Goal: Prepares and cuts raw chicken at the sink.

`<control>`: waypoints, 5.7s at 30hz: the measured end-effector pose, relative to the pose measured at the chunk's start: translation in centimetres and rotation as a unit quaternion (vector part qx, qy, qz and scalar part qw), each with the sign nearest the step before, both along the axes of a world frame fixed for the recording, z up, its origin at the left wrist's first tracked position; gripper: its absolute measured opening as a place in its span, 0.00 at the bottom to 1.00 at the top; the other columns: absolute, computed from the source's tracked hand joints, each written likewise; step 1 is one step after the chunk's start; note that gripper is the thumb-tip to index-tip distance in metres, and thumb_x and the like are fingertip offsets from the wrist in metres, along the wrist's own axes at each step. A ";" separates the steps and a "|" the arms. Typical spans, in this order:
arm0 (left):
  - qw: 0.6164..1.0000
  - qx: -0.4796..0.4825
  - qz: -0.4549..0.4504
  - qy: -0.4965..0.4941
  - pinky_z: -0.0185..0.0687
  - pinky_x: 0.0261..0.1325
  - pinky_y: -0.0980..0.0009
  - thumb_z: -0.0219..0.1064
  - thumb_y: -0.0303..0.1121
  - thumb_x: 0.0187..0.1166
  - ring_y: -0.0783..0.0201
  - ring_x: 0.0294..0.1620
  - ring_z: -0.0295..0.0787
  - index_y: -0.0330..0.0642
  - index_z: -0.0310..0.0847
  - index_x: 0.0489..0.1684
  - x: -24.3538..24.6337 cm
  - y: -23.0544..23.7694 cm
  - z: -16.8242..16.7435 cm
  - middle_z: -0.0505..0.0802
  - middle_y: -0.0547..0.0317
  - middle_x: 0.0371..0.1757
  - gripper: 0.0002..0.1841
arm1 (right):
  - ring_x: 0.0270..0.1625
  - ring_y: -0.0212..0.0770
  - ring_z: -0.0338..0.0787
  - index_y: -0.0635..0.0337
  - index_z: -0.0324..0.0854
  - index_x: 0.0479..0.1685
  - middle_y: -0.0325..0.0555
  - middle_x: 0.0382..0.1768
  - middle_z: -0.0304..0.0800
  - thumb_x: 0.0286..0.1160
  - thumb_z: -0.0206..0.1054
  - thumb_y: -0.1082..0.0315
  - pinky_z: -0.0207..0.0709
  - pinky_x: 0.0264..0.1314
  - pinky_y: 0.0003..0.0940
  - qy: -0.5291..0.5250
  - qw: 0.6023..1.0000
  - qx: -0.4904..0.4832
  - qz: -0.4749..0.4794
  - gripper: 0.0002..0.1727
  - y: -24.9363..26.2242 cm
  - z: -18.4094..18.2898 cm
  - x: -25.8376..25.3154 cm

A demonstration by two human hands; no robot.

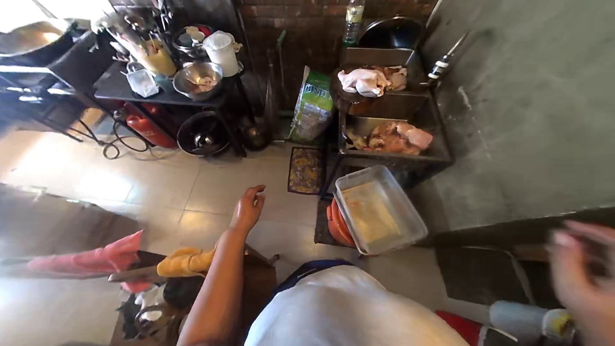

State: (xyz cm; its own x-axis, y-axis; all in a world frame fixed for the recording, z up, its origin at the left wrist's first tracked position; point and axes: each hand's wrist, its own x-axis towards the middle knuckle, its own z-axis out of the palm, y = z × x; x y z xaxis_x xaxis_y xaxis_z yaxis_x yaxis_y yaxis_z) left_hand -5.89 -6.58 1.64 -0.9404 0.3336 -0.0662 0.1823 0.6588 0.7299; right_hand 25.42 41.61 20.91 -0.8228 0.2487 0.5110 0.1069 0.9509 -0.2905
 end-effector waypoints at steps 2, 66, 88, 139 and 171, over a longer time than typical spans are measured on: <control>1.000 0.006 0.017 0.009 0.85 0.71 0.51 0.57 0.38 0.92 0.55 0.65 0.90 0.44 0.78 0.78 -1.3 -1.4 0.4 0.87 0.48 0.74 0.20 | 0.48 0.60 0.91 0.73 0.81 0.65 0.72 0.52 0.89 0.90 0.57 0.58 0.86 0.53 0.51 -0.059 0.998 -0.006 0.015 0.24 -1.1 -1.2 -6.3; 0.784 -0.036 -0.609 0.114 0.88 0.61 0.45 0.77 0.23 0.67 0.39 0.61 0.89 0.40 0.84 0.66 -71.0 56.0 -3.3 0.83 0.36 0.70 0.24 | 0.18 0.41 0.80 0.63 0.71 0.75 0.50 0.26 0.81 0.93 0.53 0.55 0.80 0.22 0.43 -0.039 0.669 -0.506 -0.543 0.23 -7.4 -17.2 -70.4; 0.782 0.016 -0.623 0.012 0.84 0.71 0.55 0.69 0.26 0.76 0.47 0.67 0.86 0.35 0.86 0.56 -72.6 50.0 -3.8 0.85 0.38 0.68 0.13 | 0.53 0.66 0.93 0.53 0.73 0.75 0.62 0.48 0.91 0.95 0.49 0.52 0.85 0.52 0.65 -0.344 0.766 -0.292 -0.458 0.22 1.6 -13.1 -83.9; 0.749 -0.164 -0.639 0.052 0.78 0.77 0.46 0.72 0.37 0.79 0.43 0.74 0.82 0.33 0.81 0.68 -68.9 53.0 -1.9 0.86 0.39 0.70 0.22 | 0.52 0.68 0.94 0.53 0.73 0.75 0.64 0.47 0.92 0.95 0.49 0.53 0.85 0.51 0.68 -0.322 0.770 -0.329 -0.442 0.21 6.5 -14.8 -87.1; 0.782 -0.149 -0.604 0.038 0.66 0.83 0.34 0.81 0.71 0.54 0.32 0.86 0.66 0.43 0.45 0.96 -65.8 61.3 4.7 0.69 0.29 0.86 0.68 | 0.32 0.58 0.91 0.60 0.83 0.58 0.56 0.29 0.89 0.92 0.52 0.49 0.83 0.35 0.60 -0.189 0.776 -0.282 -0.531 0.24 -8.6 -13.6 -67.4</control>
State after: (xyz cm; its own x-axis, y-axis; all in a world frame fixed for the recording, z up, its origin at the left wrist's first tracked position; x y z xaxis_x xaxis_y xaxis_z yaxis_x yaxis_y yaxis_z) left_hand -71.70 54.68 6.29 0.0428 0.9622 -0.2690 0.8388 0.1116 0.5328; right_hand -42.03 32.99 7.35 -0.0655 0.9860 -0.1536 0.9228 0.0013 -0.3852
